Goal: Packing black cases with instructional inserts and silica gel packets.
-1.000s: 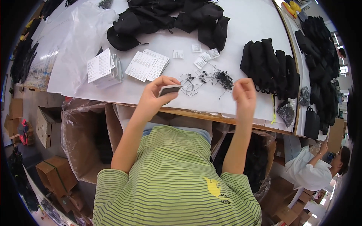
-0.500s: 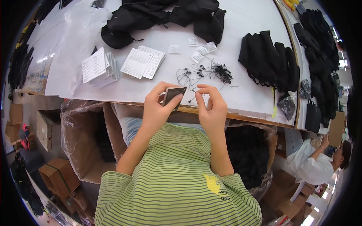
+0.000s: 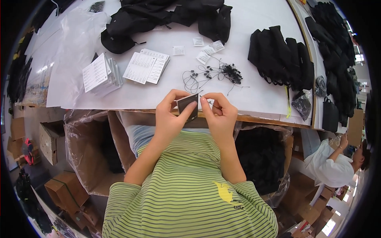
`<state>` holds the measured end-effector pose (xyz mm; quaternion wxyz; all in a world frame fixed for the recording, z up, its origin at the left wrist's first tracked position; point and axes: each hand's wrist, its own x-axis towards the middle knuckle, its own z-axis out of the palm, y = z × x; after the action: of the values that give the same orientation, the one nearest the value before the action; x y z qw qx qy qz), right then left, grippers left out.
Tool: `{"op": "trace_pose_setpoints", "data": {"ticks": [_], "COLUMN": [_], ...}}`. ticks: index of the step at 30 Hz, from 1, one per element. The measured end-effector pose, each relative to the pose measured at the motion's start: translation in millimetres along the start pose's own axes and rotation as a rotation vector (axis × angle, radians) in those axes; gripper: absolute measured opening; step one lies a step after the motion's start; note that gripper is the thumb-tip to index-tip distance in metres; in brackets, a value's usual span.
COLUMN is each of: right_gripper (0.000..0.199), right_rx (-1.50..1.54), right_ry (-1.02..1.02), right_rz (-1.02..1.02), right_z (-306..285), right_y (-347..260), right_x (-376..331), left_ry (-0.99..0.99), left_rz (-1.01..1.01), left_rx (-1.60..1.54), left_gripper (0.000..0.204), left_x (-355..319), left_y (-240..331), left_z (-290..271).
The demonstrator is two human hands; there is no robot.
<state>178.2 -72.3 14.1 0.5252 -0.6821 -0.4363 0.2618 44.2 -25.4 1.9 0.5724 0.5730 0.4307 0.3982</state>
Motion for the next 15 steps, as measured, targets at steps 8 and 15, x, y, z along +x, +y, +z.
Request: {"op": "trace_pose_setpoints", "data": {"ticks": [8,15], "right_gripper": [0.009,0.007], "right_rx": [-0.091,0.017], "right_ry": [-0.018,-0.054], "right_rz": [-0.106,-0.014], "right_z": [0.9,-2.3], "right_y": [-3.6,-7.5], "right_x": [-0.7,1.1], "left_ry": [0.041,0.004], "left_rz": [0.176,0.361], "left_rx": [0.154,0.300], "left_gripper": [0.015,0.014], "left_x": [0.3,3.6], "left_y": [5.5,10.3], "left_z": [1.5,-8.8]}}
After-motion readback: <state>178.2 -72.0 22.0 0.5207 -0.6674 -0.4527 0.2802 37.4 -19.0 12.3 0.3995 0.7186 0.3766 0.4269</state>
